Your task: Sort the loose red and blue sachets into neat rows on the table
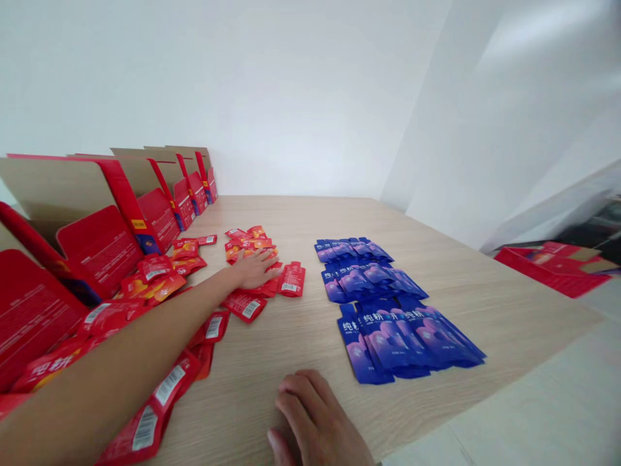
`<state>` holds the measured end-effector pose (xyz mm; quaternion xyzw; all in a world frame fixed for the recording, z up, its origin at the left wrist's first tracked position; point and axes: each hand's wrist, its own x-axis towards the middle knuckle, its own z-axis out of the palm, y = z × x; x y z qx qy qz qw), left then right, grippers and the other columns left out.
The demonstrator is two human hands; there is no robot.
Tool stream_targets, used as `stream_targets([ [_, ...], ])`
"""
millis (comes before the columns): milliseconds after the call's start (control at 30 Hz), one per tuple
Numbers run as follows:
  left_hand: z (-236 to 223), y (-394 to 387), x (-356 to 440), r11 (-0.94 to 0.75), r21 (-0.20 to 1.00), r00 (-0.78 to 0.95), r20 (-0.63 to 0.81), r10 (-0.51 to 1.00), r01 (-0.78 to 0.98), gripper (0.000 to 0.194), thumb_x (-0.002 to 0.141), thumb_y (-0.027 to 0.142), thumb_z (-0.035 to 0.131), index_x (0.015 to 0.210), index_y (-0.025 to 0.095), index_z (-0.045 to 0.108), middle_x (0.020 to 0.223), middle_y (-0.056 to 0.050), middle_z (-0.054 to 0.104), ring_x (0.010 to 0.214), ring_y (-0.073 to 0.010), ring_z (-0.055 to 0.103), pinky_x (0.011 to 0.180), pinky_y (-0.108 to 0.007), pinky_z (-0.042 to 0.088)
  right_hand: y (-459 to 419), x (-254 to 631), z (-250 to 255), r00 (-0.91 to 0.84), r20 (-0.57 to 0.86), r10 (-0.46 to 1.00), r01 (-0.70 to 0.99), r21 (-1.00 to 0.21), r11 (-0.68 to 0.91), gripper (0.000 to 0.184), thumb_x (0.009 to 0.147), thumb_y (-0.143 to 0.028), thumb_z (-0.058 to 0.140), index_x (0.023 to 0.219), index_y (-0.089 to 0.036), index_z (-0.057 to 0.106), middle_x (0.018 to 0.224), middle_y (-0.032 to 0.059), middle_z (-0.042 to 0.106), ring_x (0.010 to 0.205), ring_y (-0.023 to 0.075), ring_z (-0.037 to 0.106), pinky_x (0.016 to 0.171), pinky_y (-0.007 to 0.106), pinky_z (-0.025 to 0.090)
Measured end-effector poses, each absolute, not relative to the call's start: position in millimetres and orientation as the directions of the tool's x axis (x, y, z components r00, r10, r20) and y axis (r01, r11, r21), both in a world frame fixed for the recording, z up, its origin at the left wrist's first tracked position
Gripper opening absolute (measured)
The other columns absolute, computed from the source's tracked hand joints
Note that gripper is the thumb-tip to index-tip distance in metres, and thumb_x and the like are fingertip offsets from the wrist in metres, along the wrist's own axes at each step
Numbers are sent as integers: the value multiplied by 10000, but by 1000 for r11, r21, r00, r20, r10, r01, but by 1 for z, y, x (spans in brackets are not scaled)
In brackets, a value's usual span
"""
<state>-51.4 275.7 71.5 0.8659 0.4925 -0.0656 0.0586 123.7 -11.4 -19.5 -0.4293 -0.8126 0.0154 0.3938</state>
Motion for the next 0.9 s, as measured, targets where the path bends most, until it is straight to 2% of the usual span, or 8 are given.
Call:
stream_targets([
  [167, 70, 266, -93, -435, -8, 425, -194, 884, 900, 714, 1092, 654, 330, 1715, 307, 381, 1831, -123, 202, 1699, -423, 160, 1292, -786, 135, -13, 126, -18, -352, 591, 726, 686, -365, 630, 417, 802, -86, 776, 1146, -226, 588, 1222, 47, 688, 1152, 252, 643, 1009, 352, 609],
  [300, 88, 260, -103, -427, -7, 415, -218, 883, 904, 757, 1053, 621, 468, 1682, 201, 446, 1782, -206, 312, 1652, -481, 276, 1254, -789, 267, -14, 124, -16, -361, 589, 723, 687, -356, 633, 392, 805, -83, 768, 1117, -227, 580, 1199, 50, 684, 1131, 257, 642, 987, 360, 611],
  [367, 95, 256, -89, -474, 11, 466, -203, 861, 880, 773, 1043, 587, 512, 1695, 183, 412, 1784, -204, 308, 1656, -453, 284, 1273, -753, 278, -14, 122, -14, -364, 582, 727, 694, -350, 629, 396, 789, -78, 769, 1103, -229, 579, 1184, 44, 685, 1111, 257, 644, 967, 366, 616],
  [500, 92, 244, -43, -619, 68, 620, -171, 766, 783, 784, 1068, 587, 484, 1750, 273, 259, 1834, -90, 204, 1705, -321, 193, 1343, -601, 259, -14, 118, -9, -302, 637, 709, 710, -345, 613, 423, 738, -74, 765, 1092, -221, 587, 1154, 37, 694, 1078, 260, 647, 934, 375, 625],
  [600, 82, 238, -33, -651, 94, 655, -199, 729, 753, 713, 1108, 574, 382, 1735, 243, 303, 1811, -110, 271, 1686, -296, 266, 1328, -544, 317, -15, 117, -3, -279, 665, 693, 714, -339, 613, 416, 727, -91, 772, 1084, -213, 598, 1137, 36, 703, 1050, 257, 654, 906, 362, 635],
  [700, 82, 238, -55, -629, 79, 630, -206, 749, 773, 668, 1109, 497, 392, 1691, 169, 395, 1786, -161, 320, 1673, -288, 304, 1343, -484, 294, -17, 118, 2, -298, 644, 705, 720, -334, 609, 389, 743, -97, 779, 1066, -212, 595, 1139, 41, 705, 1052, 257, 660, 904, 357, 641],
  [800, 92, 239, -75, -595, 57, 593, -203, 779, 802, 658, 1048, 480, 512, 1597, 118, 534, 1709, -222, 454, 1597, -352, 443, 1307, -495, 362, -17, 119, 4, -298, 638, 710, 722, -336, 605, 371, 757, -107, 788, 1051, -213, 588, 1134, 45, 704, 1052, 260, 661, 899, 363, 643],
  [900, 101, 235, -65, -612, 57, 613, -146, 776, 789, 711, 974, 494, 627, 1606, 182, 533, 1680, -211, 491, 1553, -410, 481, 1262, -573, 409, -16, 119, 4, -303, 644, 703, 715, -334, 614, 370, 754, -105, 795, 1043, -212, 590, 1119, 41, 706, 1030, 257, 662, 886, 366, 644],
])
